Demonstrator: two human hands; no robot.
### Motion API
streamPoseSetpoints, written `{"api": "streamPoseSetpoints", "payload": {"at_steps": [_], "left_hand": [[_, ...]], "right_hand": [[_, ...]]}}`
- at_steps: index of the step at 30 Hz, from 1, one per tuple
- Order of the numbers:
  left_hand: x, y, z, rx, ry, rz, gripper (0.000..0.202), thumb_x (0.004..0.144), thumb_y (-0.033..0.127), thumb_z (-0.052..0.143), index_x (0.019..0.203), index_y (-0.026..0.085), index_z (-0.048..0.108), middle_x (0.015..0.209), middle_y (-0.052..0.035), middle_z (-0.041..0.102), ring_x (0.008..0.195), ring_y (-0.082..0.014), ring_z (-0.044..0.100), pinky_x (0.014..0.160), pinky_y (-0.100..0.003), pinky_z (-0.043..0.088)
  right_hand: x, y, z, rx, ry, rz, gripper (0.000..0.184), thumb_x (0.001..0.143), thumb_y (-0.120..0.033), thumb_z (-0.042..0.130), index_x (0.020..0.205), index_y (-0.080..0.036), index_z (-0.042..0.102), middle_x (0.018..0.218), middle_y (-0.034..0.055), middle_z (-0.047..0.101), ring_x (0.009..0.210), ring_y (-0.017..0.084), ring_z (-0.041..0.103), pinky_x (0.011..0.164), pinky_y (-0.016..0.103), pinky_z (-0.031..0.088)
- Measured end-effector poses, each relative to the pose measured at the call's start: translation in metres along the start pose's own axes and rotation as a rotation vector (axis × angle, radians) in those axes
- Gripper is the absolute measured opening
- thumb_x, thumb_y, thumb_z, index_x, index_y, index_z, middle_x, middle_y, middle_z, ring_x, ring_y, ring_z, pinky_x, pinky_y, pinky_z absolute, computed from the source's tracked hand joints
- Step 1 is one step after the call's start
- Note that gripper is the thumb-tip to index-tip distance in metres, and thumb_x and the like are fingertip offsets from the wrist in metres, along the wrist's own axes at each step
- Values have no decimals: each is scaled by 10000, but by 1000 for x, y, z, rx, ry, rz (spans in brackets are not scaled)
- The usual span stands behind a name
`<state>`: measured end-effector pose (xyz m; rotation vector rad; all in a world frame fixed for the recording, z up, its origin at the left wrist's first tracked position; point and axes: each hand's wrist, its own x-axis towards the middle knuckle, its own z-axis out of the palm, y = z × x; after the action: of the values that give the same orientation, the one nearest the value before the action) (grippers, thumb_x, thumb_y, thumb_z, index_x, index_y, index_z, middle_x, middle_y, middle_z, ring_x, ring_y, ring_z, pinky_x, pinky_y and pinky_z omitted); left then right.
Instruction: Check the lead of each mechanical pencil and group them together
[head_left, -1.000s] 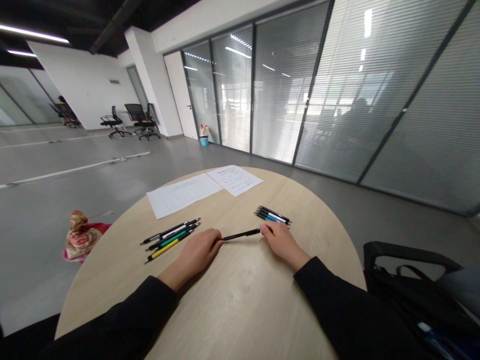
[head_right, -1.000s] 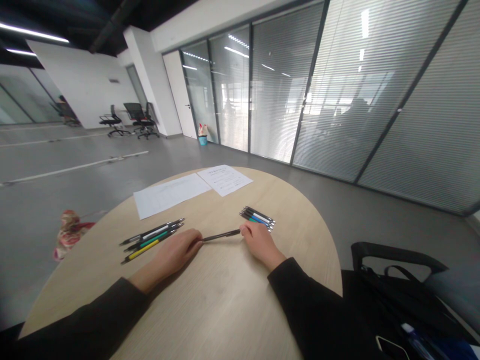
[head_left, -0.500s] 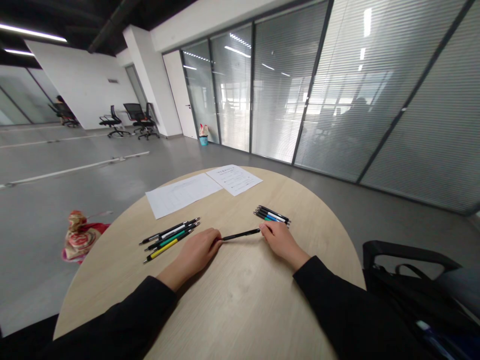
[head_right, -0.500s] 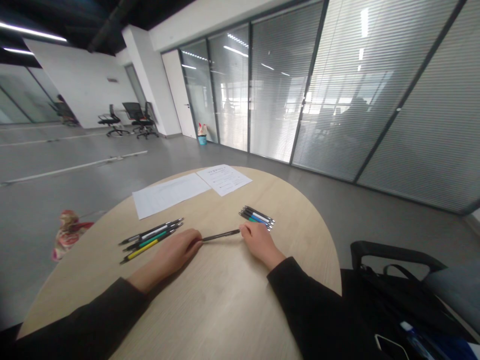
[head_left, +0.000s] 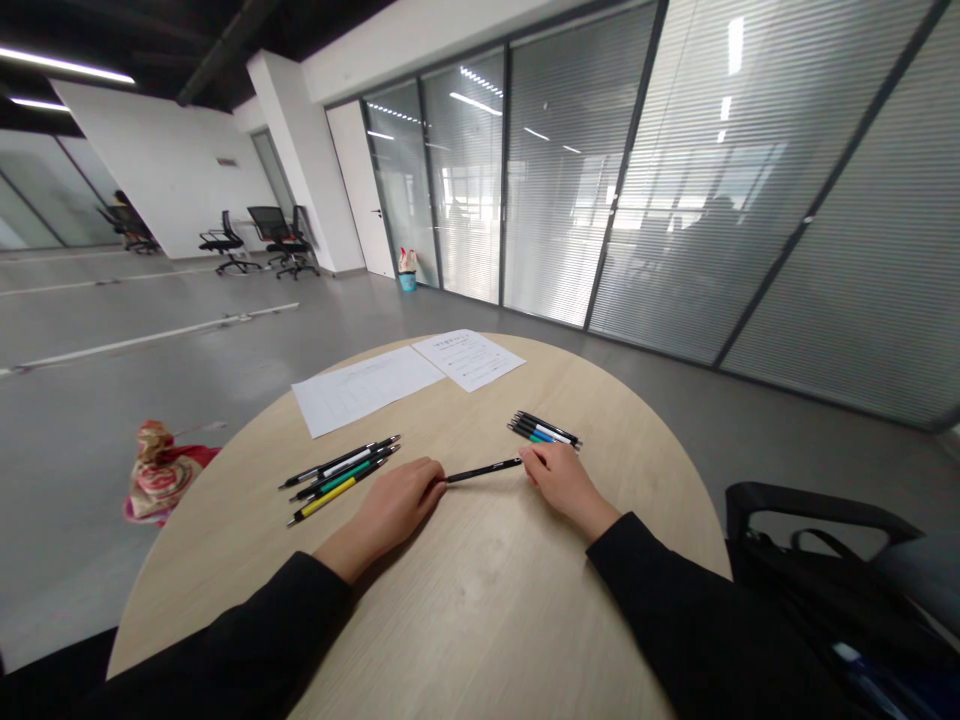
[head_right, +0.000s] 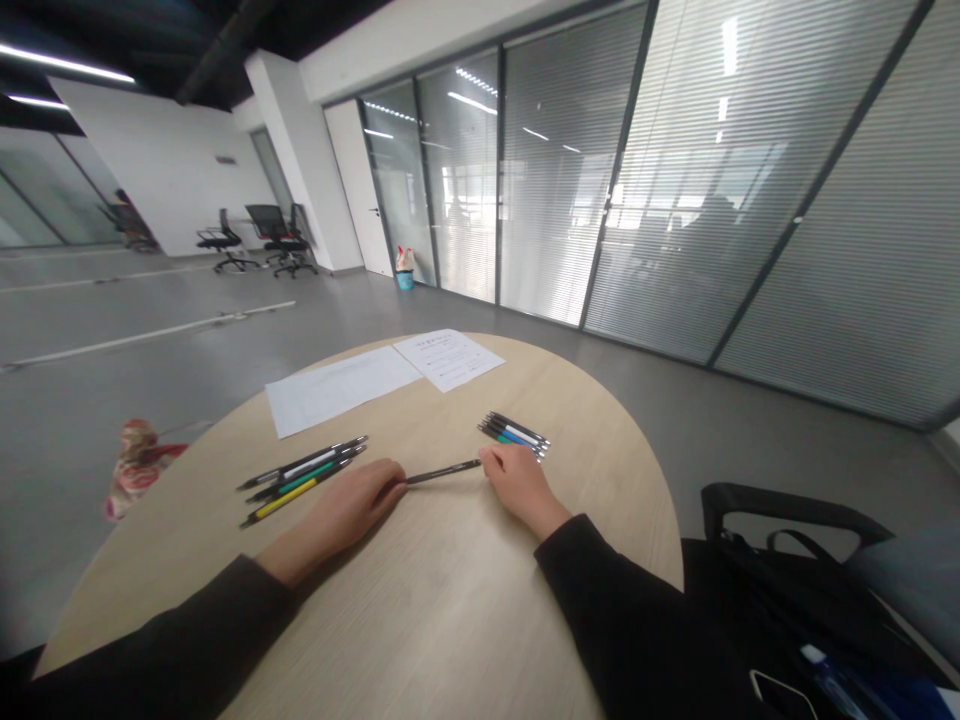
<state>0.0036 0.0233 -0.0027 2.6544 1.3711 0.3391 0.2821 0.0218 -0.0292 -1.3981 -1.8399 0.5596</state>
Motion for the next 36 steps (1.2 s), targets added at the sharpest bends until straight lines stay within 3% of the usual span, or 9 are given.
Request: {"api": "streamPoseSetpoints", "payload": {"at_steps": [26, 36], "left_hand": [[0, 1, 1, 0, 1, 35, 244, 999, 330, 436, 909, 195, 619, 913, -74, 681, 803, -214, 628, 734, -321, 461], [-1, 0, 2, -34, 8, 63, 258, 996, 345, 436, 915, 194, 629, 916, -79, 681, 794, -208, 627, 740, -323, 473]], "right_hand": [[-1, -2, 4, 18, 57, 64, 477, 946, -358, 426, 494, -204, 445, 452, -1, 499, 498, 138, 444, 569, 286, 312], [1, 2, 11, 156, 50, 219, 453, 899, -363, 436, 471, -212, 426, 414, -19, 458, 429, 123, 440, 492, 261, 314]]}}
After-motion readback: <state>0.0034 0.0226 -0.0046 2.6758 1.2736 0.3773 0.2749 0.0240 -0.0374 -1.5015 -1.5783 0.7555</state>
